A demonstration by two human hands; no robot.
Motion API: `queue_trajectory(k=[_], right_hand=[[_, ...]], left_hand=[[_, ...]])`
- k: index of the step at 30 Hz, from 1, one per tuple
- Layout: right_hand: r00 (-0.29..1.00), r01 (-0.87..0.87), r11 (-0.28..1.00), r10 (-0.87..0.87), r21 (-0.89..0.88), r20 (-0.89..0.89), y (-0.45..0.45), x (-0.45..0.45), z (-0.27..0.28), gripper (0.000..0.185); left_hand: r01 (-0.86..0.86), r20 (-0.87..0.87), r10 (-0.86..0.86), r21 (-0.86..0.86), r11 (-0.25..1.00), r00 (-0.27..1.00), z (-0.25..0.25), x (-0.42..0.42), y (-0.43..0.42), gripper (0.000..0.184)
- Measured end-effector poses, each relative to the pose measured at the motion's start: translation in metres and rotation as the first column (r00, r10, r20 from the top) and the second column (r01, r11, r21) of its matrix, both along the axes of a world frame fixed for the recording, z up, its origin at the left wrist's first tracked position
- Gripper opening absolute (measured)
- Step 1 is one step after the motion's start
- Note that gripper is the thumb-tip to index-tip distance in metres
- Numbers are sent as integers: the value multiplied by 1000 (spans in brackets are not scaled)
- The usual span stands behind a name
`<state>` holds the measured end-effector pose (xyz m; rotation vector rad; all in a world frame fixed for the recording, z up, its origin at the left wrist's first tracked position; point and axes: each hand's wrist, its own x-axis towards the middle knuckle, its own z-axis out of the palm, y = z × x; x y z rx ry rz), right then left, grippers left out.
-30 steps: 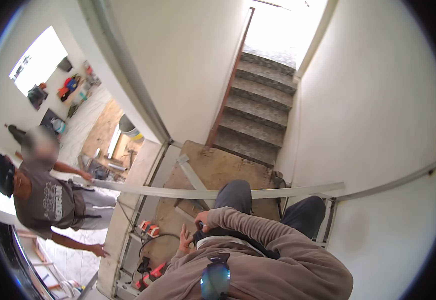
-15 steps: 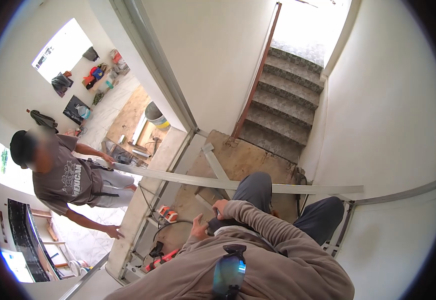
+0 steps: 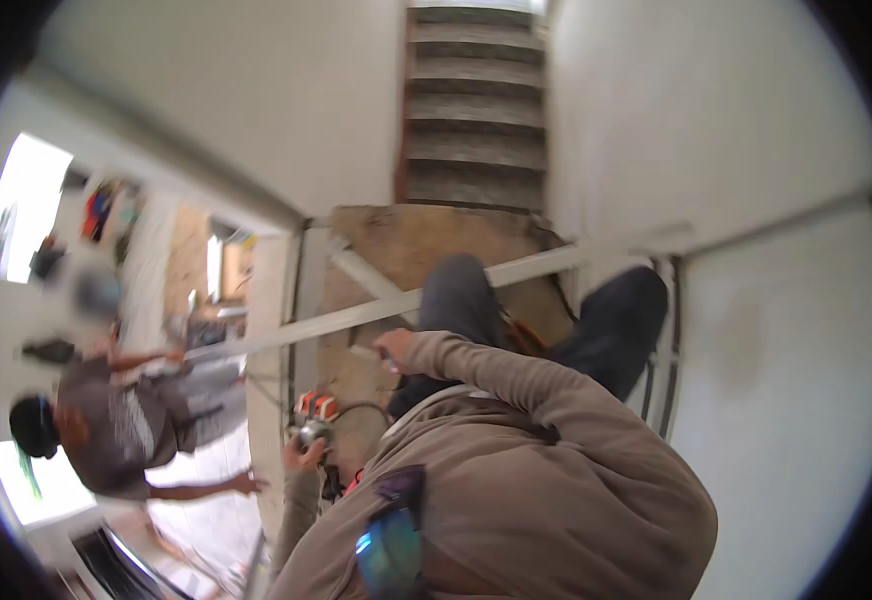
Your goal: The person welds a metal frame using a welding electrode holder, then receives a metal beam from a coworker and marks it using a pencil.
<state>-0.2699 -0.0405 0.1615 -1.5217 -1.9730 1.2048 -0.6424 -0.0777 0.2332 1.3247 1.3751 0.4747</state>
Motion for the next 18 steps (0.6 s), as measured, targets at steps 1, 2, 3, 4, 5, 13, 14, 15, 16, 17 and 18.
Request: queue_trajectory(k=[1,2,3,4,5,13,14,15,16,17,18], right_hand=[[948,189,982,-182,0,-261,-3,0,2,24],[904,279,960,-275,-35,-327,0,-8,2,32],[887,278,946,-319,-165,-335,-3,-8,30,45],[857,318,922,-379,-220,-349,-9,-7,59,55],[832,339,903,-419,-265,-364,-15,-7,84,65],[343,860,475,-810,-189,-475,-76,88,125,76],[427,871,489,-798,-44,-426,-86,99,125,76],[509,855,508,-784,104,-357,-95,110,124,77],[558,830,502,-738,244,-379,-102,117,117,77],[515,856,453,-783,249,-349,-108,120,123,77],[469,880,403,-823,253,-320,-113,119,129,78]], left_hand=[[-118,64,109,167,979,992,2,17,17,38],[-171,137,154,120,978,979,0,38,31,36],[-245,191,228,69,967,955,19,72,37,34],[-225,194,203,98,969,960,21,106,46,40],[-189,249,144,166,968,958,12,142,52,44],[620,812,-316,-71,781,490,31,331,86,57],[651,850,-118,-296,699,513,55,346,85,58],[662,830,79,-494,564,552,67,360,84,58],[675,809,47,-519,525,586,59,373,89,57],[733,825,-91,-437,521,557,52,384,89,57],[786,825,-225,-356,505,518,43,393,90,57]])
